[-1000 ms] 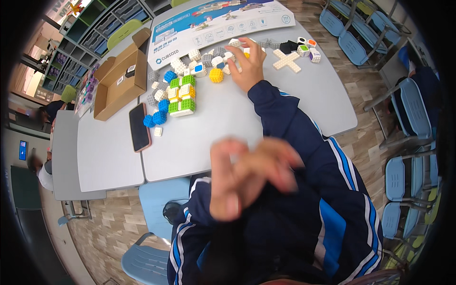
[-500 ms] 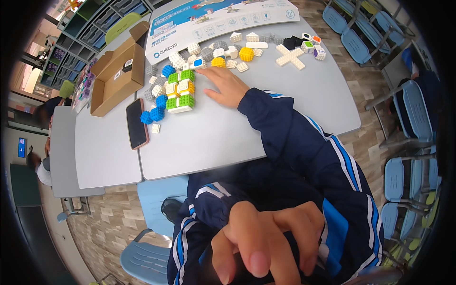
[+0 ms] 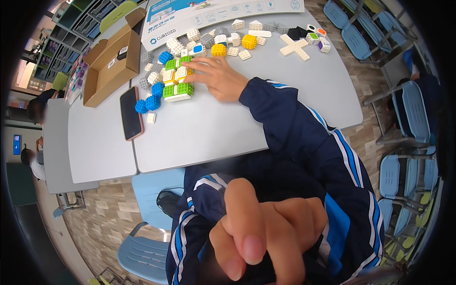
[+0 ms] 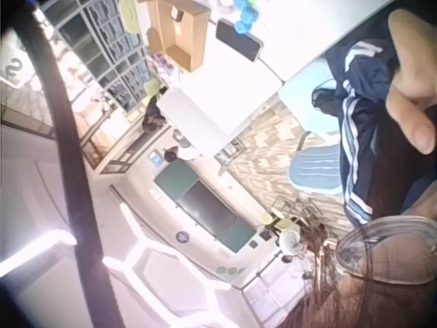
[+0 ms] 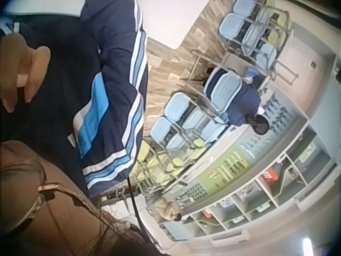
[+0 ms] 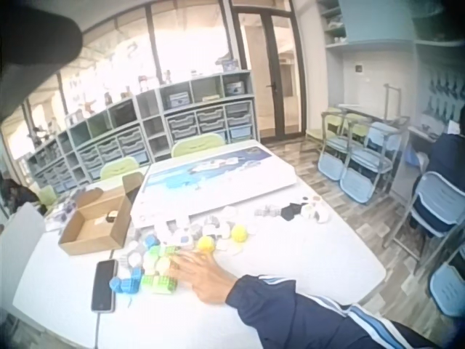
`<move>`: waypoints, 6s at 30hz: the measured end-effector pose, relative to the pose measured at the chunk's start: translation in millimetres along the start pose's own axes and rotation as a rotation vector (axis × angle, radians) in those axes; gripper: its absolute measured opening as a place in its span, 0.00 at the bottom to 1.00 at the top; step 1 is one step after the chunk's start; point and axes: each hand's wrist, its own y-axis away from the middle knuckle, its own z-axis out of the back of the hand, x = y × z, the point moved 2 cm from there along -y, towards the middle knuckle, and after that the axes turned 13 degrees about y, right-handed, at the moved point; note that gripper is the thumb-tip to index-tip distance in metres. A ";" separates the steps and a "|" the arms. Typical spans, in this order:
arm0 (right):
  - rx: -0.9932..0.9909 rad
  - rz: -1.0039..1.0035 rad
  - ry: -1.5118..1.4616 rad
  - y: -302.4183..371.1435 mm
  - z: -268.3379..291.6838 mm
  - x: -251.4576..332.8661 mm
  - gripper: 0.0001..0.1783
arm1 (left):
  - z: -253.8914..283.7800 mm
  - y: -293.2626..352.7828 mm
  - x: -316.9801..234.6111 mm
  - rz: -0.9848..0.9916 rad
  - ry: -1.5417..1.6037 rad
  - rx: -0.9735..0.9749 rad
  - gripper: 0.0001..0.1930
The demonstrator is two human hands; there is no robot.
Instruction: The person assembles a modular robot using interlocking plastic building blocks. They connect various pieces including wheels, connectors, and body panels to form a complete structure on a table.
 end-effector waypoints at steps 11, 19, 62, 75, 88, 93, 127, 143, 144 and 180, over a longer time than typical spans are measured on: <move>-0.166 0.044 0.001 -0.2 8.1 2.4 0.23 | 8.1 -2.6 -12.6 -0.058 -0.133 -0.008 0.34; -0.327 0.061 -0.028 2.3 40.0 8.0 0.17 | 79.4 27.0 -137.7 -0.162 -1.580 -0.759 0.34; -0.104 -0.091 0.179 24.7 60.4 -21.7 0.22 | 220.7 30.7 -152.6 0.539 -1.748 -0.458 0.42; -0.082 -0.275 0.043 21.9 59.7 -23.2 0.15 | 211.8 31.7 -145.1 0.565 -1.844 -0.258 0.42; -0.180 -0.776 -0.152 43.0 49.9 -77.4 0.21 | 213.8 32.4 -148.6 0.587 -1.749 -0.298 0.45; -0.175 -0.768 -0.117 44.5 46.0 -77.1 0.25 | 212.1 31.0 -149.6 0.586 -1.682 -0.346 0.49; -0.246 -0.630 -0.359 31.8 81.3 -55.0 0.21 | 181.4 22.0 -130.8 0.427 -1.948 -0.064 0.40; -0.259 -0.714 -0.386 43.4 51.3 -88.3 0.21 | 176.5 23.5 -139.3 0.106 -2.193 0.088 0.41; -0.221 -0.777 -0.625 39.1 55.7 -85.2 0.24 | 176.2 24.1 -140.4 0.091 -2.201 0.072 0.41; -0.442 -0.921 -1.117 22.2 22.3 -17.3 0.23 | 215.4 50.8 -136.1 -0.063 -1.486 -0.898 0.20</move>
